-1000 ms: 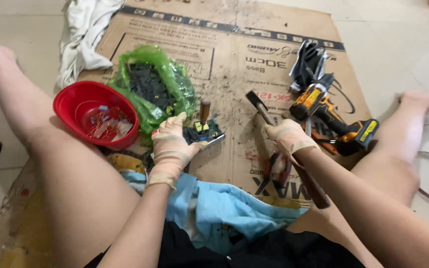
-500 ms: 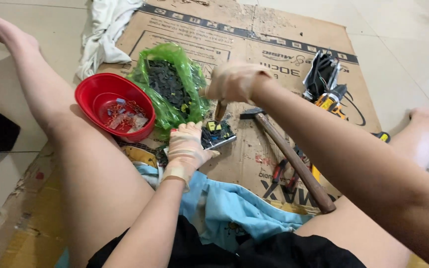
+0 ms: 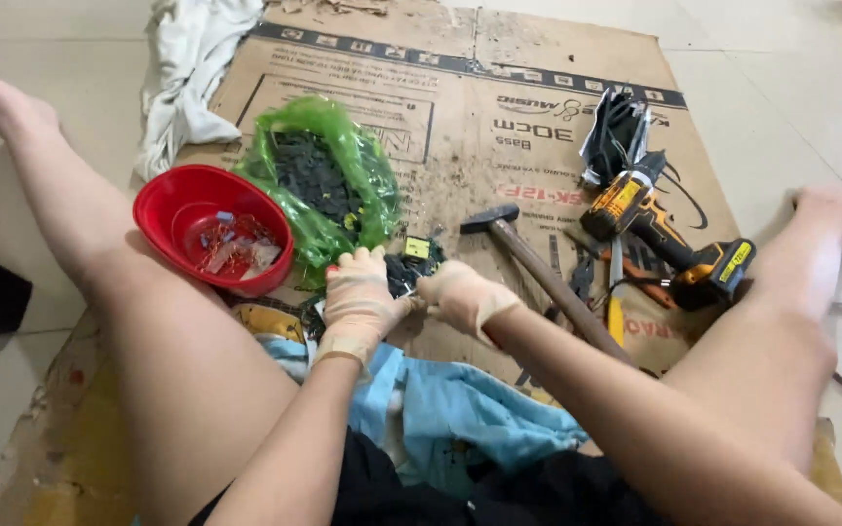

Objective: The person sits on the floor and uses a hammer to break apart a small electronic device. They then use a screwdriver to pry off and remove components from the circuit board, placing the removed pieces into a red bowl.

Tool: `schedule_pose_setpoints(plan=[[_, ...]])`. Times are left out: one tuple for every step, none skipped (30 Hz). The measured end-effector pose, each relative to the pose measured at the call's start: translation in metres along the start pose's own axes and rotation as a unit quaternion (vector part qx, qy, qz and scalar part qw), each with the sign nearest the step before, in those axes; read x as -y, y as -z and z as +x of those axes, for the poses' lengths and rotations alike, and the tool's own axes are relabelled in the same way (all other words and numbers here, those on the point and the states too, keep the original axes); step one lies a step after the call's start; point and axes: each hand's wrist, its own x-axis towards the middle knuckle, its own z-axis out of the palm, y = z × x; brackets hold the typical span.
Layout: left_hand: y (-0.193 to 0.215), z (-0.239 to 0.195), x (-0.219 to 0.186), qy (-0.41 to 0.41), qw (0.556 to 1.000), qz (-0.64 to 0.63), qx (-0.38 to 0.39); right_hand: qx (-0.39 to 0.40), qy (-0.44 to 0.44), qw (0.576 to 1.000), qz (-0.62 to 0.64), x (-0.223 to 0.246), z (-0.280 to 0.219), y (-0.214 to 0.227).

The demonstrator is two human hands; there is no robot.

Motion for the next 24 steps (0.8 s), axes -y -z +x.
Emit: schedule_pose_setpoints(plan=[[-0.004,0.003,-0.001,0.002,1.000,0.005,0.006,0.000,-0.172,0.971,0.164,0.023,-0.008,0.019],[-0.009,0.005,0.002,0.014,1.000,0.005,0.008,0.005,-0.326,0.892,0.315,0.048,-0.012,0.038],[-0.003,0.010,0.005,0.021,1.000,0.002,0.004,0.006,-0.318,0.895,0.311,0.045,-0.008,0.022],[-0.003,0.011,0.005,0.020,1.000,-0.006,0.015,-0.012,-0.226,0.960,0.166,0.046,-0.010,-0.001],[-0.003,0.012,0.004,0.020,0.999,-0.013,0.025,-0.028,-0.125,0.992,0.015,0.047,-0.014,-0.023],[0.008,0.004,0.002,0.018,0.999,-0.008,0.025,-0.031,-0.127,0.991,0.019,0.049,-0.012,-0.027],[0.019,-0.003,-0.001,0.022,0.999,-0.018,0.036,0.004,-0.354,0.920,0.167,0.051,-0.011,-0.030],[0.028,-0.011,-0.004,0.027,0.998,-0.029,0.047,0.037,-0.553,0.777,0.299,0.052,-0.010,-0.033],[0.031,-0.010,-0.002,0.025,0.998,-0.027,0.046,0.036,-0.553,0.776,0.301,0.042,-0.012,-0.038],[0.032,-0.011,-0.002,0.027,0.998,-0.021,0.049,0.013,-0.562,0.770,0.302,0.032,-0.019,-0.044],[0.033,-0.012,-0.003,0.028,0.998,-0.014,0.052,-0.010,-0.571,0.764,0.302,0.023,-0.026,-0.051],[0.032,-0.011,-0.003,0.027,0.998,-0.015,0.053,-0.009,-0.572,0.763,0.301,0.030,-0.032,-0.020],[0.031,-0.010,-0.003,0.029,0.998,-0.015,0.054,-0.020,-0.558,0.783,0.276,0.037,-0.038,0.011],[0.030,-0.008,-0.003,0.030,0.998,-0.014,0.055,-0.031,-0.544,0.800,0.252,0.045,-0.044,0.041],[0.026,-0.006,-0.004,0.027,0.998,-0.013,0.057,-0.031,-0.547,0.798,0.252,0.028,-0.044,0.039],[0.022,-0.004,-0.003,0.035,0.998,-0.015,0.055,-0.008,-0.538,0.813,0.221,0.012,-0.042,0.038],[0.018,-0.002,-0.002,0.043,0.998,-0.016,0.052,0.015,-0.529,0.827,0.190,-0.004,-0.039,0.036],[0.014,0.000,-0.002,0.046,0.997,-0.015,0.056,0.020,-0.527,0.828,0.193,0.001,-0.037,0.058],[0.009,0.002,-0.002,0.046,0.998,-0.017,0.039,0.041,-0.492,0.866,0.085,0.006,-0.034,0.079],[0.003,0.005,-0.001,0.046,0.998,-0.019,0.024,0.062,-0.449,0.891,-0.024,0.010,-0.031,0.099],[0.001,0.003,-0.001,0.048,0.998,-0.019,0.030,0.069,-0.447,0.892,-0.021,0.009,-0.020,0.102],[0.000,0.004,-0.001,0.050,0.998,-0.011,0.026,0.051,-0.377,0.924,-0.034,0.007,-0.008,0.106],[0.000,0.005,-0.001,0.051,0.998,-0.004,0.021,0.033,-0.305,0.951,-0.046,0.004,0.005,0.111],[0.001,0.006,-0.001,0.057,0.998,-0.004,0.025,0.037,-0.300,0.952,-0.044,0.004,0.015,0.101]])
